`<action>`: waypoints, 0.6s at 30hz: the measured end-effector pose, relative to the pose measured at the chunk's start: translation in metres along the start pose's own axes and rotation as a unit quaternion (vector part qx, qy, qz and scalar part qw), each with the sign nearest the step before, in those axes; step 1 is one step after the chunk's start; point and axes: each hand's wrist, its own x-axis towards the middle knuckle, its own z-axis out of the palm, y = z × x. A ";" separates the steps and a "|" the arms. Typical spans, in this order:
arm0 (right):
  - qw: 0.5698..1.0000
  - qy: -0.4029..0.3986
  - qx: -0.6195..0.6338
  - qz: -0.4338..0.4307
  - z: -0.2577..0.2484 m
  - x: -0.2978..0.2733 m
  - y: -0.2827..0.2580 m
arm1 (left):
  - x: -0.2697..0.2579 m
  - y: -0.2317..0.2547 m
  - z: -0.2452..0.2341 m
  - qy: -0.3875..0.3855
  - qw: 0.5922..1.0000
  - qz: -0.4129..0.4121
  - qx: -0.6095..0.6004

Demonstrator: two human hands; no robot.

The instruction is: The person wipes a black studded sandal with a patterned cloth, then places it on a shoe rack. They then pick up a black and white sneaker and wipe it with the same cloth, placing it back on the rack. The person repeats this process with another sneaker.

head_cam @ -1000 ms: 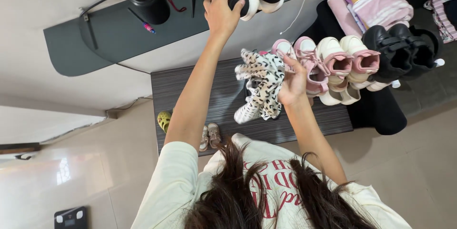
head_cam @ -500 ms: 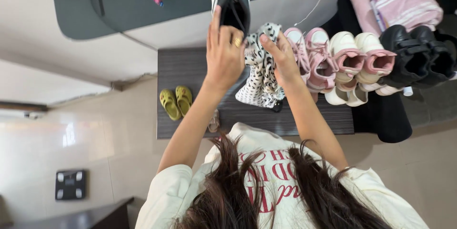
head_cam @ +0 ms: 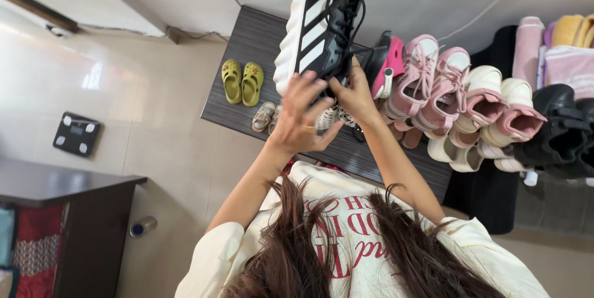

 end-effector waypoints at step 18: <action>0.994 0.064 0.086 0.034 0.076 -0.173 -0.003 | -0.176 -0.100 -0.054 -0.098 0.591 -0.605 -0.525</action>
